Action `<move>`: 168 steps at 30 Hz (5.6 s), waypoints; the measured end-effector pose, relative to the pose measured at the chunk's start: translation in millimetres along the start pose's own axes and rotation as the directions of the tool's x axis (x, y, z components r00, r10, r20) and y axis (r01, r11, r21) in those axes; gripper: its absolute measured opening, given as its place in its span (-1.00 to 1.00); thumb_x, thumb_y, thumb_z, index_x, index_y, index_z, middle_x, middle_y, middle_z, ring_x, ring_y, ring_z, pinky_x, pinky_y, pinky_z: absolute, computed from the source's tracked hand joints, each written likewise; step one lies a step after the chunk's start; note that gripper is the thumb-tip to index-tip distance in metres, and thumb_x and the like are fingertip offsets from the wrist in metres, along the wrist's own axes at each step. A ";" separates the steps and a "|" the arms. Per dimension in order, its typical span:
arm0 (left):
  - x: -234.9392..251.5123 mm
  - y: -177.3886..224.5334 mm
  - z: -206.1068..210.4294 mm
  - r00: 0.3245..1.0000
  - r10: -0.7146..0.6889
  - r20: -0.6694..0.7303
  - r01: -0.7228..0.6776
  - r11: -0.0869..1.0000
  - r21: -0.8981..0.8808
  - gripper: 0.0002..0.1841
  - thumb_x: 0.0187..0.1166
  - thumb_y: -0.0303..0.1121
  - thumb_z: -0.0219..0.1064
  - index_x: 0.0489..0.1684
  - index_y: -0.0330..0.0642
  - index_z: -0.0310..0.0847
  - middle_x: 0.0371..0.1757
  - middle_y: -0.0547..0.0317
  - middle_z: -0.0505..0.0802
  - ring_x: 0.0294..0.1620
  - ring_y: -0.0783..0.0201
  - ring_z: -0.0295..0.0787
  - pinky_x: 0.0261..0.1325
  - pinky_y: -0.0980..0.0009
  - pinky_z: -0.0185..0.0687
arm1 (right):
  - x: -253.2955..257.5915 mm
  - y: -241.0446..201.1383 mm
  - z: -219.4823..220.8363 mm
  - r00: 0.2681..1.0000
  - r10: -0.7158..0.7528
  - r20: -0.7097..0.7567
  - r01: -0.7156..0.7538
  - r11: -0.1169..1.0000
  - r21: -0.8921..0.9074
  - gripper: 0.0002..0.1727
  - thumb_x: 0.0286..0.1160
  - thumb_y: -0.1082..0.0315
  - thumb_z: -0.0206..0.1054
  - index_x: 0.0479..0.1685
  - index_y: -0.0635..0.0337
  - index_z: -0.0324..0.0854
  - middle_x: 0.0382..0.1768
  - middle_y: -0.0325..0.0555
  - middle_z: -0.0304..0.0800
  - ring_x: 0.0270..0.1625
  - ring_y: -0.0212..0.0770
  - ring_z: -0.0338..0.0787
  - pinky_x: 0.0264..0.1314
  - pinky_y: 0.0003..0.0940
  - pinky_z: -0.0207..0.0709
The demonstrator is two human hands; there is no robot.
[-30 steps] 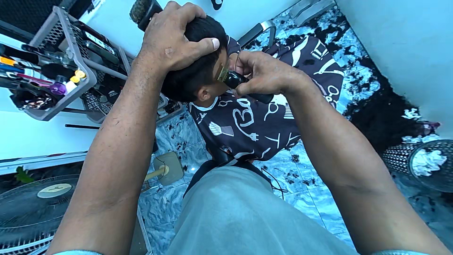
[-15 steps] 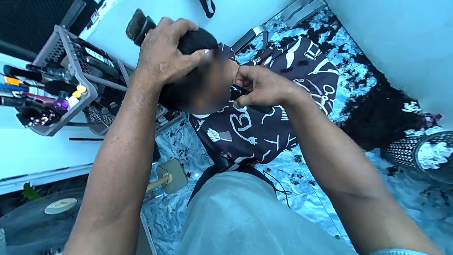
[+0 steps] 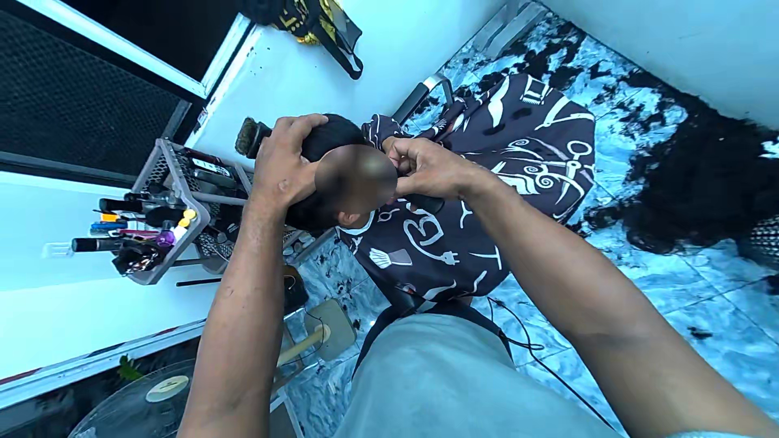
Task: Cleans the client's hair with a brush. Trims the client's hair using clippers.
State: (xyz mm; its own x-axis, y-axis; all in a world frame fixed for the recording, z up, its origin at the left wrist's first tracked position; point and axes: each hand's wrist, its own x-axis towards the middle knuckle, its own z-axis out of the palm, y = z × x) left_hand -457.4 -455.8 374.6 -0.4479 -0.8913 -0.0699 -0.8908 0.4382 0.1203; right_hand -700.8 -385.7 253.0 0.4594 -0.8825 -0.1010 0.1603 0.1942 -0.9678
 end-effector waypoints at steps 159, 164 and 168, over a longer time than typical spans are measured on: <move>-14.3 -22.1 -40.6 0.930 0.109 0.350 -0.018 0.967 -0.253 0.07 0.19 0.05 0.69 0.84 0.29 0.11 0.59 0.07 0.62 0.49 0.17 0.66 0.48 -0.04 0.63 | -29.2 59.1 66.4 0.870 0.292 -0.397 -0.347 0.935 -0.073 -0.66 0.42 0.27 0.51 -0.01 0.33 0.63 -0.30 0.12 0.80 -0.45 -0.02 0.82 -0.33 -0.02 0.80; -12.1 -24.7 -40.4 0.926 0.103 0.363 0.008 0.956 -0.293 0.06 0.17 -0.03 0.71 0.81 0.31 0.14 0.57 0.15 0.64 0.44 0.28 0.70 0.44 0.10 0.69 | -24.9 46.3 63.1 0.867 0.320 -0.382 -0.372 0.926 -0.068 -0.69 0.41 0.26 0.53 -0.15 0.36 0.65 -0.39 0.13 0.81 -0.53 -0.02 0.83 -0.42 -0.04 0.82; -11.5 -23.5 -40.1 0.924 0.108 0.366 0.014 0.949 -0.314 0.06 0.16 -0.06 0.72 0.81 0.28 0.14 0.56 0.17 0.64 0.45 0.32 0.69 0.44 0.16 0.70 | -27.2 32.7 62.9 0.872 0.328 -0.363 -0.369 0.928 -0.050 -0.70 0.45 0.25 0.50 -0.21 0.37 0.64 -0.41 0.13 0.81 -0.55 -0.03 0.83 -0.47 -0.09 0.82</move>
State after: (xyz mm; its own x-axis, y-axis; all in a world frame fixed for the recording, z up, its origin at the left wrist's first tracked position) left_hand -428.2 -460.5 412.3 -0.5383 -0.7341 -0.4140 -0.8275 0.3674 0.4245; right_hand -653.1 -328.4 238.6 0.1361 -0.8616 -0.4889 -0.0646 0.4847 -0.8723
